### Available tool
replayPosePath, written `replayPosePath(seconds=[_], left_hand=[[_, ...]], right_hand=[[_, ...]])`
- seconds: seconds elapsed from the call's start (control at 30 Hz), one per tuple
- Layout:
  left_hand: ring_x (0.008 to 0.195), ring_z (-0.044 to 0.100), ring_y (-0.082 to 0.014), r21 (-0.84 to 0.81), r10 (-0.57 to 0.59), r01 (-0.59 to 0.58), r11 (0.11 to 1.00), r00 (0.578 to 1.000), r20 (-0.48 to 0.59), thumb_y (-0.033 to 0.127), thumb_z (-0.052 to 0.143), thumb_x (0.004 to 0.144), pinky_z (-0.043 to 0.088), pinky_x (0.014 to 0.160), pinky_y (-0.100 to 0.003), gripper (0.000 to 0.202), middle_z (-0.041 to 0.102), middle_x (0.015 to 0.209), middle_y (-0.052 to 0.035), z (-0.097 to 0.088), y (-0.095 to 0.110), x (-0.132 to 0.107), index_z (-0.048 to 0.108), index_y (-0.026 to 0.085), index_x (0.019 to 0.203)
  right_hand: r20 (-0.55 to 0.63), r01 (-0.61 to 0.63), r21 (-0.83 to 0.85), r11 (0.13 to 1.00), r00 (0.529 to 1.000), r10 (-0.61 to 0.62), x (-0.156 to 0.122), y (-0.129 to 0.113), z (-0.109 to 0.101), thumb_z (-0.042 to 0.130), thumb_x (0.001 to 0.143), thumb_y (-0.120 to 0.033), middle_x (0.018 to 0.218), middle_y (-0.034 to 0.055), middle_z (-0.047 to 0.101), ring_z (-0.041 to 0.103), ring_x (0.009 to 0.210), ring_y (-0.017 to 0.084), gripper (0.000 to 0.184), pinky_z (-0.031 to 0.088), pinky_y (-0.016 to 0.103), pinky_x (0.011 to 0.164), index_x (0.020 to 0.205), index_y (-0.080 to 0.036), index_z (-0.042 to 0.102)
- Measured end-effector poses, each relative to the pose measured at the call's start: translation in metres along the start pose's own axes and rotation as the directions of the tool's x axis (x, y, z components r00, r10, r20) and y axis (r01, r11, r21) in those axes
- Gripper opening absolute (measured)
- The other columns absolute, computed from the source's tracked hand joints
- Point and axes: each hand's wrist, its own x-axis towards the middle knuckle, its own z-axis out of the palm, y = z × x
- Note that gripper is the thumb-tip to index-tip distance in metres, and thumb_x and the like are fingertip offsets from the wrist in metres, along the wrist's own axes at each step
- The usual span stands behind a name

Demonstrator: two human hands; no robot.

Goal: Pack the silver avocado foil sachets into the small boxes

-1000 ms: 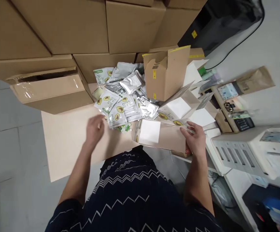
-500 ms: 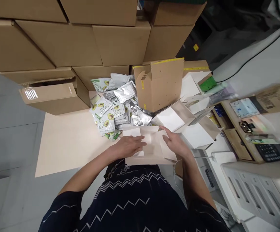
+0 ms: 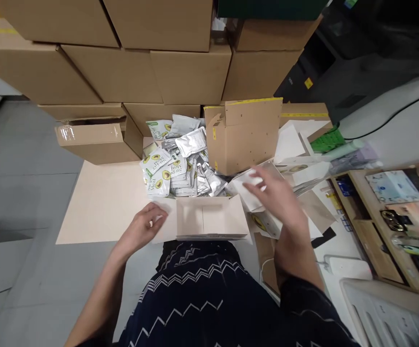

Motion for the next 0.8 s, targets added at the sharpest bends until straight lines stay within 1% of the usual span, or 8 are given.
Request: replayPosePath(seconds=[0.07,0.13,0.2,0.33,0.47,0.53,0.67,0.8], left_hand=[[0.071,0.055,-0.0106,-0.051,-0.061,0.059,0.997,0.998,-0.034,0.03,0.056,0.095,0.045,0.06,-0.023,0.016,0.062,0.096,-0.0033,0.007,-0.016,-0.009,0.07,0.023,0.098],[0.068,0.053,-0.0093,-0.104,-0.074,0.07,0.992,0.996,-0.04,0.027,0.055,0.095,0.044,0.06,-0.023,0.017,0.062,0.1,-0.0035,0.018,-0.026,-0.014,0.07,0.024,0.1],[0.072,0.055,-0.0103,-0.15,-0.066,0.057,0.987,0.996,-0.057,0.024,0.053,0.095,0.046,0.062,-0.024,0.019,0.062,0.103,-0.0044,0.028,-0.028,-0.015,0.07,0.024,0.103],[0.094,0.063,-0.0162,-0.2,-0.077,0.051,0.978,0.99,-0.121,0.023,0.054,0.094,0.052,0.077,-0.028,0.02,0.062,0.105,-0.0066,0.038,-0.024,-0.018,0.071,0.024,0.104],[0.111,0.064,-0.019,-0.298,-0.085,0.038,0.954,0.985,-0.147,0.026,0.058,0.093,0.052,0.097,-0.036,0.019,0.067,0.116,-0.0086,0.046,-0.025,-0.024,0.073,0.024,0.105],[0.109,0.066,-0.0182,-0.348,-0.098,0.033,0.937,0.981,-0.17,0.025,0.058,0.093,0.052,0.098,-0.036,0.019,0.07,0.114,-0.0085,0.049,-0.026,-0.027,0.073,0.023,0.104],[0.097,0.07,-0.0155,-0.394,-0.128,0.05,0.918,0.976,-0.175,0.026,0.058,0.093,0.055,0.088,-0.031,0.018,0.075,0.103,-0.0064,0.037,-0.022,-0.036,0.074,0.021,0.099],[0.096,0.07,-0.0167,-0.403,-0.182,0.069,0.913,0.952,-0.248,0.029,0.065,0.089,0.056,0.086,-0.03,0.014,0.075,0.101,-0.0068,0.004,-0.021,-0.057,0.075,0.022,0.096]], right_hand=[[-0.221,0.086,-0.074,0.994,0.97,-0.1,0.041,-0.013,-0.032,0.056,0.097,-0.031,0.142,0.0148,0.059,0.063,0.12,0.026,0.057,0.048,0.04,0.101,0.151,-0.016,0.045],[-0.303,0.202,-0.161,0.966,0.921,-0.244,0.097,-0.025,-0.056,0.056,0.092,-0.013,0.159,0.0172,0.04,0.04,0.145,0.026,0.068,0.033,0.036,0.116,0.156,-0.009,0.034],[-0.214,0.235,-0.212,0.949,0.936,-0.28,0.156,-0.032,-0.068,0.051,0.087,0.0,0.165,0.0193,0.025,0.028,0.151,0.023,0.08,0.027,0.03,0.116,0.161,-0.006,0.02],[0.075,0.078,-0.356,0.931,0.996,-0.055,0.232,-0.03,-0.058,0.055,0.081,0.0,0.151,0.0277,0.043,0.05,0.133,0.02,0.083,0.039,0.026,0.097,0.158,-0.001,0.023],[0.07,0.035,-0.468,0.883,0.998,-0.002,0.241,-0.021,-0.049,0.071,0.078,-0.018,0.13,0.0227,0.063,0.062,0.108,0.013,0.057,0.04,0.025,0.08,0.131,0.004,0.061],[0.056,0.025,-0.509,0.86,0.998,0.004,0.234,-0.015,-0.055,0.073,0.08,-0.025,0.114,0.0175,0.071,0.063,0.097,0.012,0.041,0.038,0.026,0.074,0.113,0.0,0.07],[-0.032,0.035,-0.459,0.888,0.998,-0.056,0.213,0.002,-0.078,0.074,0.085,-0.026,0.106,0.0152,0.074,0.06,0.084,0.012,0.029,0.038,0.028,0.07,0.107,-0.007,0.073],[-0.294,-0.016,-0.29,0.957,0.953,-0.074,0.179,0.014,-0.105,0.071,0.089,-0.025,0.107,0.015,0.074,0.062,0.086,0.013,0.034,0.041,0.028,0.067,0.118,-0.008,0.072]])
